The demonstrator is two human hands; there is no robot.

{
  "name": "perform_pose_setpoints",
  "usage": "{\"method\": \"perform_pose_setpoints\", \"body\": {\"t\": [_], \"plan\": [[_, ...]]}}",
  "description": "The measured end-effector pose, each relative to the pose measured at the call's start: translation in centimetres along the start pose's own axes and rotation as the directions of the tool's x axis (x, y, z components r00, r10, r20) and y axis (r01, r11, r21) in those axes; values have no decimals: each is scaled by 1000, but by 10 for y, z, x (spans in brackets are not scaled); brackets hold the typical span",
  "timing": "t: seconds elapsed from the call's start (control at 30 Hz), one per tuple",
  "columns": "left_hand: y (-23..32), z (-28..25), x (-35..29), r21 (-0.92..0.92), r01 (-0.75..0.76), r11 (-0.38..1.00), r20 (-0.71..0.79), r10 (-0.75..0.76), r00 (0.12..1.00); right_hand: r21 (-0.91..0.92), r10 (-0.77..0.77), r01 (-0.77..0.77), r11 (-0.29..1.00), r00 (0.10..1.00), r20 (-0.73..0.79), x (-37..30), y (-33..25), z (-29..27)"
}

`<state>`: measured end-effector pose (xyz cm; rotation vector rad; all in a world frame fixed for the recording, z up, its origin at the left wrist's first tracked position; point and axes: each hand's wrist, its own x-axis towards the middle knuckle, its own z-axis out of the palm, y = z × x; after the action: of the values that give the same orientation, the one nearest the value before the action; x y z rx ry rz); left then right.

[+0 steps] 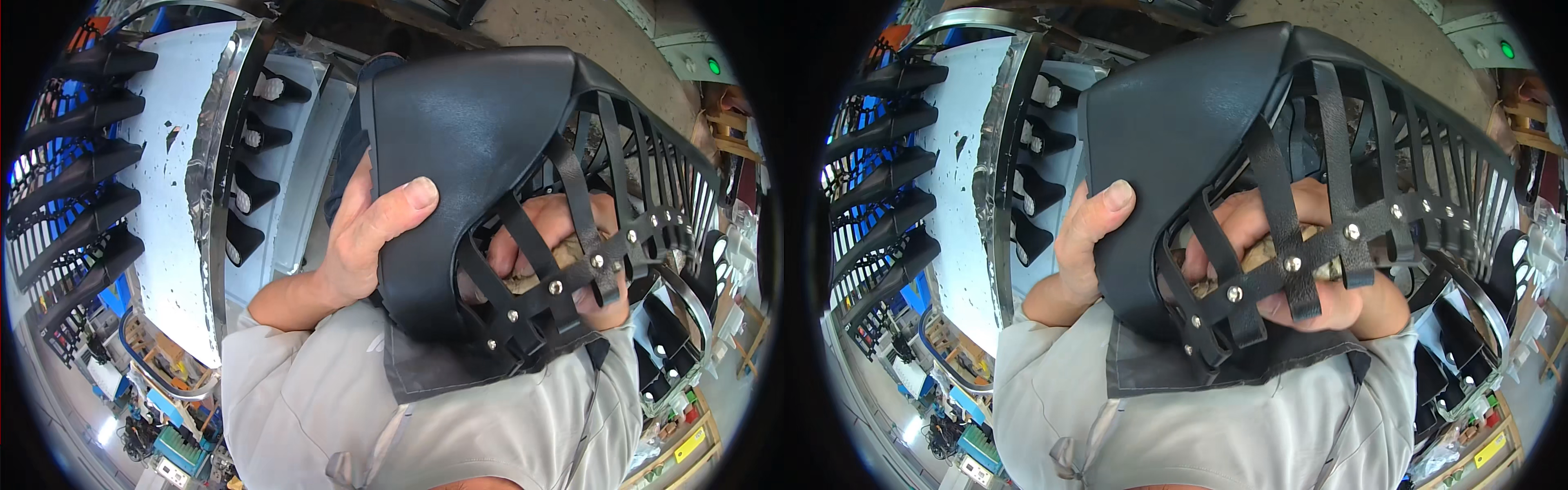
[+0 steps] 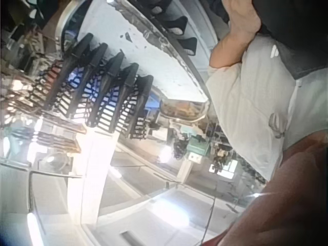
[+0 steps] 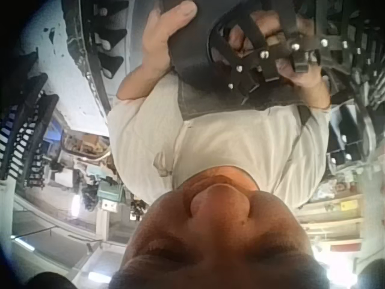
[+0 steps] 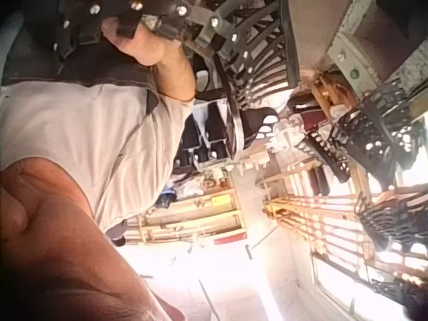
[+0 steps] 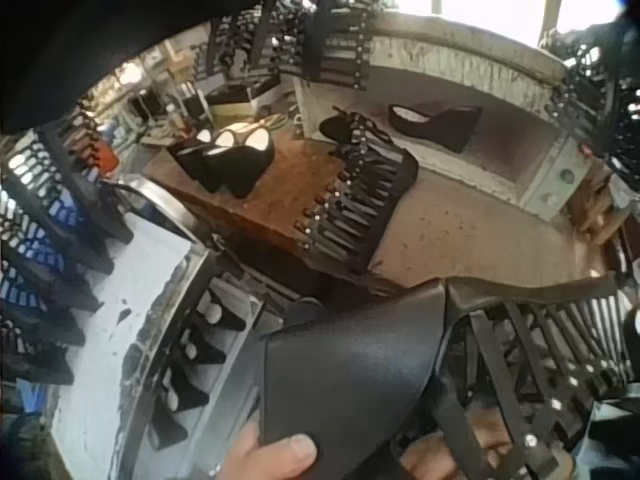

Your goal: The recorder is assembling high-heeled gladiator-style sandals by attaching the upper straps to the sole and using a hammer to secure them.

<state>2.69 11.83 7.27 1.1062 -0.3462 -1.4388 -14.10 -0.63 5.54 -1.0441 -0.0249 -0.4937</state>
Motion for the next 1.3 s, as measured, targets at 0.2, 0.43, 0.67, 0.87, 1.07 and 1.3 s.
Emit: {"method": "perform_pose_setpoints", "body": {"t": [0.2, 0.43, 0.67, 0.87, 1.07, 1.3], "plan": [[-6, -7, 3, 24, 12, 1000, -142, -8, 990, 12, 184, -186, 983, 981, 68, -7, 0, -3], [-22, -28, -1, -239, 59, 969, -307, -133, 942, -143, 126, -102, 984, 978, 169, -26, 18, -4], [-27, -36, -6, -215, -1, 977, -136, -29, 990, -483, -408, 342, 806, 913, -34, -11, 37, 8], [-13, -18, -4, -301, -168, 939, 50, 192, 980, -677, 83, 76, 732, 976, 199, 28, -28, 19], [-22, -20, -3, -360, -7, 933, 31, 19, 999, -704, -451, 363, 611, 890, 67, -2, 3, 29], [3, -23, 0, 37, 15, 999, 103, -19, 994, -743, -479, 502, 444, 833, 276, 1, -5, 26]]}}
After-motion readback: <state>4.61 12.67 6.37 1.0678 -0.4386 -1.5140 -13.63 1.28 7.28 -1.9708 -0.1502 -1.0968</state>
